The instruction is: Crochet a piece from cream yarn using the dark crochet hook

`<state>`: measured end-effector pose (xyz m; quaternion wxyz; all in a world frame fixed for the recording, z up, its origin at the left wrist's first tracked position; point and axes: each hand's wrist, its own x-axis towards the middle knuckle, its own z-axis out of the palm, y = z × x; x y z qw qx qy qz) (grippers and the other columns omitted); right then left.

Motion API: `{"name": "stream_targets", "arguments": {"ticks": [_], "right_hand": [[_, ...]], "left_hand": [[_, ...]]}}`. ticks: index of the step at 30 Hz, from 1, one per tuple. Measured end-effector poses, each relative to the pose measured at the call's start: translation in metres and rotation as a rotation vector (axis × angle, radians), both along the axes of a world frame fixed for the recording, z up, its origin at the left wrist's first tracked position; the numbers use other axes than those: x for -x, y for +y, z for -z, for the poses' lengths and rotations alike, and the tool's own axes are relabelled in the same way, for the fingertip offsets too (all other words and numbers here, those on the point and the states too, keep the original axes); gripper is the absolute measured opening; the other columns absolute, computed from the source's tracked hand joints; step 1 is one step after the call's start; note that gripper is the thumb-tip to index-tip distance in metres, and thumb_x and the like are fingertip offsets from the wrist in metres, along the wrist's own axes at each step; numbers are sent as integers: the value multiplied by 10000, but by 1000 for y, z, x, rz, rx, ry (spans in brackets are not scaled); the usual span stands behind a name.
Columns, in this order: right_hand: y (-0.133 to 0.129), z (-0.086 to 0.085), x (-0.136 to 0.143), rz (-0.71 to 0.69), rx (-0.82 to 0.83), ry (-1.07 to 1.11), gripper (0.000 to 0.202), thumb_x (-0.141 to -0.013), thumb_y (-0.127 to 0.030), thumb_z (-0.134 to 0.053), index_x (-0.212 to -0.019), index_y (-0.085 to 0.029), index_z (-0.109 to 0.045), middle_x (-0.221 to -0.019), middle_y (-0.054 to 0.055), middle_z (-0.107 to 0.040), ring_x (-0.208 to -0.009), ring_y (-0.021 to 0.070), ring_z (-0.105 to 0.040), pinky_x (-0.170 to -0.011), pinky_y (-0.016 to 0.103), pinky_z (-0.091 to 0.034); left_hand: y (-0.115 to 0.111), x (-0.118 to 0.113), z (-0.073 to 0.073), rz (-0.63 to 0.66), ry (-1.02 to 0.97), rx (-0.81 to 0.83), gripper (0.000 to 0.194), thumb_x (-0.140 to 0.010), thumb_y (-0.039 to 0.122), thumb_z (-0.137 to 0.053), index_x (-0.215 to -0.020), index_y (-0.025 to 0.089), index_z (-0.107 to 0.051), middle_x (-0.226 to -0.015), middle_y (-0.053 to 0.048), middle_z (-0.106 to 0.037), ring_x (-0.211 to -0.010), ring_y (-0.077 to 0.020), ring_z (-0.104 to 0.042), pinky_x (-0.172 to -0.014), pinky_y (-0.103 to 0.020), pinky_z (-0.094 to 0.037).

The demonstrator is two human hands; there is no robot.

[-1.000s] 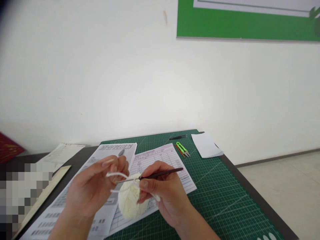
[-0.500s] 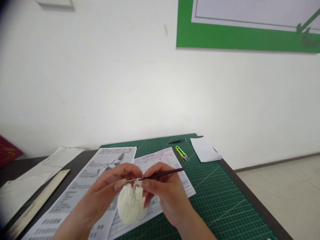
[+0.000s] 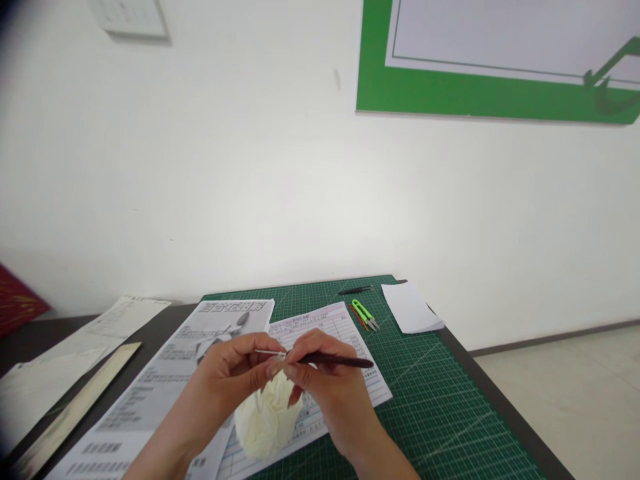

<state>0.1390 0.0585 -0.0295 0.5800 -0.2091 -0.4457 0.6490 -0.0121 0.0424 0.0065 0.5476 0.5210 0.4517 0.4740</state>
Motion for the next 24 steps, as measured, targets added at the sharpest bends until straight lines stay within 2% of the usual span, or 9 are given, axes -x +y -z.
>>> {"name": "stream_targets", "arguments": {"ticks": [3, 6, 11, 14, 16, 19, 24], "right_hand": [[-1, 1, -1, -6, -31, -32, 82, -664, -146, -807, -684, -203, -751, -734, -19, -596, -551, 95, -572, -452, 195, -513], [-2, 2, -3, -9, -11, -30, 54, -708, -212, -791, -744, -205, -751, -733, -13, -610, -615, 111, -583, -524, 210, -522], [1, 1, -6, 152, 96, -1, 137, -774, -341, -741, -776, -206, -719, -734, -12, -651, -651, 105, -584, -629, 215, -512], [2, 0, -7, 208, 67, -20, 193, -824, -385, -674, -742, -210, -689, -762, -9, -629, -689, 132, -593, -664, 264, -522], [1, 0, -9, 262, -23, -115, 234, -881, -385, -594, -742, -210, -663, -744, -6, -606, -696, 142, -578, -660, 271, -496], [-3, 1, -12, 376, -245, -381, 258, -958, -320, -454, -773, -213, -601, -718, -4, -568, -696, 150, -529, -636, 277, -424], [-5, 2, -15, 475, -657, -797, 201, -941, -157, -379, -781, -205, -491, -727, 13, -516, -700, 183, -480, -633, 330, -352]], "left_hand": [[0, -1, 1, 11, 37, -27, 187, -704, 350, -748, -712, 171, -694, -622, -24, -667, -598, -164, -571, -556, -278, -409], [1, 0, 2, 15, 110, -72, 183, -720, 335, -725, -660, 167, -682, -628, -31, -661, -613, -175, -574, -563, -283, -418], [4, 10, 0, -65, 328, -211, 196, -767, 294, -673, -616, 175, -635, -555, -3, -576, -549, -153, -506, -527, -271, -376], [4, 12, -1, -105, 465, -327, 174, -776, 257, -661, -620, 191, -618, -594, -6, -582, -597, -174, -529, -574, -290, -391], [3, 12, 0, -133, 553, -415, 152, -791, 219, -634, -642, 201, -613, -653, -21, -602, -661, -196, -548, -629, -312, -399], [3, 10, 5, -151, 674, -537, 134, -809, 179, -586, -686, 207, -631, -733, -57, -632, -759, -241, -544, -729, -380, -372], [2, 4, 13, -102, 785, -614, 193, -779, 100, -554, -693, 217, -681, -756, -75, -663, -788, -274, -515, -815, -467, -291]]}}
